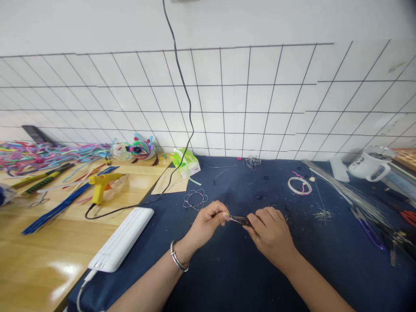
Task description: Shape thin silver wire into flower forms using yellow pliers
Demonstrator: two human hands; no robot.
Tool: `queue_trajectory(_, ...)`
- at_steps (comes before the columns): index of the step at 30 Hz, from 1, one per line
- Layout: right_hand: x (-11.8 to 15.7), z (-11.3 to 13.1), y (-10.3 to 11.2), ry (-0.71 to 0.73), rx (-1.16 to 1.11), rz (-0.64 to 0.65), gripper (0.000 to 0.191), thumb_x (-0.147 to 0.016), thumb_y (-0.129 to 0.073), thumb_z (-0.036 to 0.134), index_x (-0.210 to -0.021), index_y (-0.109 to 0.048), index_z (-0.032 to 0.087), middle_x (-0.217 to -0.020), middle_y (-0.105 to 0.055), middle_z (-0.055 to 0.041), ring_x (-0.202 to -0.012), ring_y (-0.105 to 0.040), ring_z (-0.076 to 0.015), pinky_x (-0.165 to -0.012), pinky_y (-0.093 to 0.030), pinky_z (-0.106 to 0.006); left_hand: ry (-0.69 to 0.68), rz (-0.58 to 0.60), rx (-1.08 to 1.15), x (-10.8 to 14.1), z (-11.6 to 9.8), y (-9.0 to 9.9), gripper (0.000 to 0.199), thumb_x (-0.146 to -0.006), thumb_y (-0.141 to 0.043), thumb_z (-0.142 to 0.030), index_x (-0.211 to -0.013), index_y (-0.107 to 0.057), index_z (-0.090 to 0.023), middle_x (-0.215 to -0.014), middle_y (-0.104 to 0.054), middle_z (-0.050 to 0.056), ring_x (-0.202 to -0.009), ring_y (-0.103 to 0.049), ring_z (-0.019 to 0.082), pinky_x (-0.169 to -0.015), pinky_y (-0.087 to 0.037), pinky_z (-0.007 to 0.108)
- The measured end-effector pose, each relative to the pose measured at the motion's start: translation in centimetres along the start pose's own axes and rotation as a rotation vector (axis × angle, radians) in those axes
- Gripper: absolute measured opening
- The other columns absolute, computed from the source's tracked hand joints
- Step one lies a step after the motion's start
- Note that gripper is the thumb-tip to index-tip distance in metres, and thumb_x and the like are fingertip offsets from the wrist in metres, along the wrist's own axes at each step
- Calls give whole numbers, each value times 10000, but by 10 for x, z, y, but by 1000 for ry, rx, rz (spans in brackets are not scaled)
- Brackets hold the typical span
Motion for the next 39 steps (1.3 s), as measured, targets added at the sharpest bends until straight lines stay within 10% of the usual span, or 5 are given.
queue_trajectory(39, 3, 7, -11, -149, -237, -41, 200, -858, -462, 319, -878, -600, 176, -763, -533, -48, -756, -461, -172, -706, -344, -329, 52, -138, 411, 1, 0, -14, 134, -808, -554, -254, -747, -514, -141, -663, -525, -10, -617, -475, 92, -653, -373, 232)
Point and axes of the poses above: each hand's wrist, its own x-axis away from the middle knuckle, its own y-axis out of the back of the hand, z = x × y, the point moved 2 cm from there along -x, towards the middle knuckle
